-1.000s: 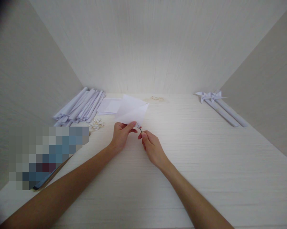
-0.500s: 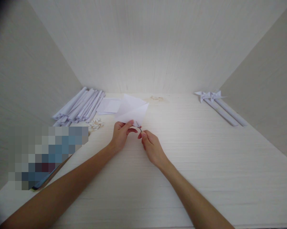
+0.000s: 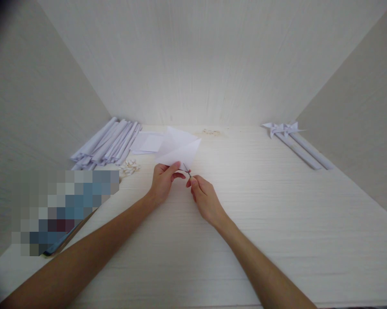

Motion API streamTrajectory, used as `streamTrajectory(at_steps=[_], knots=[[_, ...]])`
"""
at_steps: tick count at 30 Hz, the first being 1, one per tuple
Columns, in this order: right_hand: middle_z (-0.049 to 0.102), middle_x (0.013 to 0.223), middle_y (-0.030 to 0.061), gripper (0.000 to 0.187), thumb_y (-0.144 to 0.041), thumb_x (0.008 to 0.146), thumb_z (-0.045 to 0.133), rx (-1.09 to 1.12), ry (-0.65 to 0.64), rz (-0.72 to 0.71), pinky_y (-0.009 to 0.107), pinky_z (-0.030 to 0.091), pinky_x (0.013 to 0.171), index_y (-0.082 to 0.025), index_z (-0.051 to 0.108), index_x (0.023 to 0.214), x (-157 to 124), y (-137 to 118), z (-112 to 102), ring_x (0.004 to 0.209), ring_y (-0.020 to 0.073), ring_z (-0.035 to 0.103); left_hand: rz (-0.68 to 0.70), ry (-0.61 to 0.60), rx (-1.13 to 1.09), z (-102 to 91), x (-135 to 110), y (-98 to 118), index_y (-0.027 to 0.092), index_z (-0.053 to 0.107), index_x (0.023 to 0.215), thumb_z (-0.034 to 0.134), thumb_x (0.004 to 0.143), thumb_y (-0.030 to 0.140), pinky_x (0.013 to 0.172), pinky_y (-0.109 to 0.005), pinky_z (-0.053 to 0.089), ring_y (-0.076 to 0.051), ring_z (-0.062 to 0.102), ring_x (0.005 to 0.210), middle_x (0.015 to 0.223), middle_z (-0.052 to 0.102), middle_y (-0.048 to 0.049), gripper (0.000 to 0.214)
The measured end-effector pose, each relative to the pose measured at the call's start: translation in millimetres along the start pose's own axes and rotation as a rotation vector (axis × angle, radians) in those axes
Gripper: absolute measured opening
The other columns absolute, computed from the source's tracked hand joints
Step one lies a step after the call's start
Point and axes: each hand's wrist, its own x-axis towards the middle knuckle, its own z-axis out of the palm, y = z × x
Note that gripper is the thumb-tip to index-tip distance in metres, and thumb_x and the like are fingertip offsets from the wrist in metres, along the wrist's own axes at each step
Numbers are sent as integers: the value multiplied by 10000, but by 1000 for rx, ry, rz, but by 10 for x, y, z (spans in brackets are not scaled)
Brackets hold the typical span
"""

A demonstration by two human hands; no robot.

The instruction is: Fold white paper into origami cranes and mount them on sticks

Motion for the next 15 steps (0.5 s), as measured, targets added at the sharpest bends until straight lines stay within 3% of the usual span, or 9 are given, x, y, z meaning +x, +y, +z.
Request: streamTrajectory(at_steps=[15], knots=[[263,469,-76,352,-505,814,365,-19,4,-23,200,174,356,-193,469,688,12,39,-5,384,74,223,-13,-9,14,3,0,4,112,630,590,635,600,313,440,-228,458,-137,594,512,568,638,-36,202]])
